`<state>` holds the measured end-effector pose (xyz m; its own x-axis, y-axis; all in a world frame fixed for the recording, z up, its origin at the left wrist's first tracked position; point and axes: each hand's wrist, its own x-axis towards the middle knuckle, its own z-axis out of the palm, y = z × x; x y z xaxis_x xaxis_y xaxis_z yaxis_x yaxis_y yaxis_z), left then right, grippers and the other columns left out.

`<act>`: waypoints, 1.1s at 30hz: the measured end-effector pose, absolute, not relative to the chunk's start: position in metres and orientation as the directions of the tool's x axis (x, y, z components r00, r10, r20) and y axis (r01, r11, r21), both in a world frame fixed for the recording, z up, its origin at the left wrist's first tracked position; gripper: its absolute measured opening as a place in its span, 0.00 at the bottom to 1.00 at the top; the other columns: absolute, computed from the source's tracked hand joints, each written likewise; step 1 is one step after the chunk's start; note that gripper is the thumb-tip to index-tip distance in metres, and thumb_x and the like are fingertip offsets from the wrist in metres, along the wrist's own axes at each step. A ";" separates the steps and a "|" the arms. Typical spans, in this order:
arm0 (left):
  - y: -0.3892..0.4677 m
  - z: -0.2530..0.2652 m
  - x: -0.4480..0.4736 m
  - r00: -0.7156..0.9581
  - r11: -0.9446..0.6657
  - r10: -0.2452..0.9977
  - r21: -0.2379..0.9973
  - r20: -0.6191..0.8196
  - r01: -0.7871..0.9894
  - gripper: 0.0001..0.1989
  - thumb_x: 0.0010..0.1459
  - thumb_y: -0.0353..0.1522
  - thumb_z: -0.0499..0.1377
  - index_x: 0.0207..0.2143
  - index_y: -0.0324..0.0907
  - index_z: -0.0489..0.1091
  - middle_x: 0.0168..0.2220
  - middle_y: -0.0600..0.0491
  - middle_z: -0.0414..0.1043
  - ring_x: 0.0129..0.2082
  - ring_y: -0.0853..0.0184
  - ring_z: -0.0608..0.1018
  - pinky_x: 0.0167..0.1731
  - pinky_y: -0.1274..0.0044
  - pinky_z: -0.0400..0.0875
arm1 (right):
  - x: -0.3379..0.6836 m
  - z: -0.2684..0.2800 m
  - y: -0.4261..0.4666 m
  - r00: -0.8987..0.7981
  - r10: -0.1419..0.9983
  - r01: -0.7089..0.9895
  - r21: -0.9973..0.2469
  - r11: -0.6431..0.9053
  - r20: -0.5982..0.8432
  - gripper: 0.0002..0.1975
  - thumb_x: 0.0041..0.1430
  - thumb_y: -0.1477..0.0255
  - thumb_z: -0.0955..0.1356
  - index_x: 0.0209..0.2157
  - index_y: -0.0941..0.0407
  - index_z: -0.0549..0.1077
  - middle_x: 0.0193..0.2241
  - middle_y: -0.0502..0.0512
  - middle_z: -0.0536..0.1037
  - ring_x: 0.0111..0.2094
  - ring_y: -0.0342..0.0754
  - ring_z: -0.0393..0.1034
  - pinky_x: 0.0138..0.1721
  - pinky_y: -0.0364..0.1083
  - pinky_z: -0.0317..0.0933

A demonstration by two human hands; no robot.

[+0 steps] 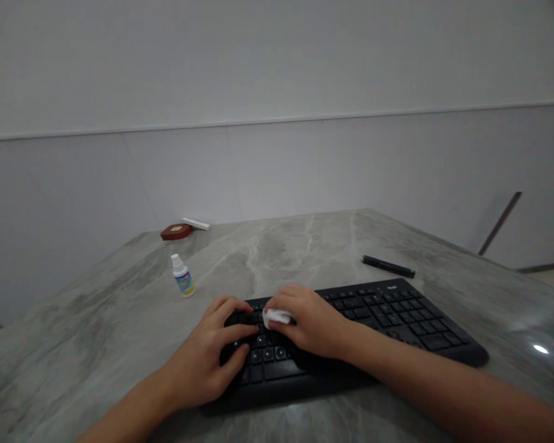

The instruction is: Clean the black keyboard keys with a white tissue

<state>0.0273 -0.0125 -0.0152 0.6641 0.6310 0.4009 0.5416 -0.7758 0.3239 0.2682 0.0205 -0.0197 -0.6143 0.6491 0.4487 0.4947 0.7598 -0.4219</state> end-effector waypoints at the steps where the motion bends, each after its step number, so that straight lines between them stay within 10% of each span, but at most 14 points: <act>1: -0.012 -0.015 0.027 0.667 -0.774 0.634 0.326 0.393 0.543 0.17 0.60 0.24 0.55 0.49 0.44 0.75 0.53 0.45 0.66 0.54 0.53 0.67 0.54 0.58 0.69 | 0.268 -0.022 0.020 -0.642 0.621 0.471 -0.407 0.783 0.451 0.07 0.60 0.75 0.69 0.40 0.56 0.78 0.34 0.55 0.78 0.37 0.48 0.70 0.41 0.47 0.62; 25: -0.012 -0.019 0.020 0.650 -0.663 0.739 0.364 0.179 0.654 0.22 0.58 0.26 0.58 0.54 0.50 0.69 0.66 0.49 0.55 0.67 0.47 0.56 0.64 0.51 0.56 | 0.261 -0.034 0.027 -0.681 0.477 0.504 -0.117 0.856 0.555 0.08 0.61 0.77 0.66 0.39 0.56 0.77 0.30 0.53 0.74 0.32 0.48 0.65 0.36 0.48 0.56; 33: -0.013 -0.013 0.019 0.665 -0.637 0.742 0.392 0.080 0.664 0.22 0.61 0.31 0.59 0.57 0.51 0.66 0.68 0.49 0.51 0.67 0.47 0.58 0.64 0.52 0.57 | 0.264 -0.030 0.025 -0.725 0.442 0.392 -0.212 0.895 0.528 0.07 0.60 0.77 0.66 0.39 0.57 0.76 0.30 0.53 0.75 0.32 0.47 0.67 0.35 0.46 0.57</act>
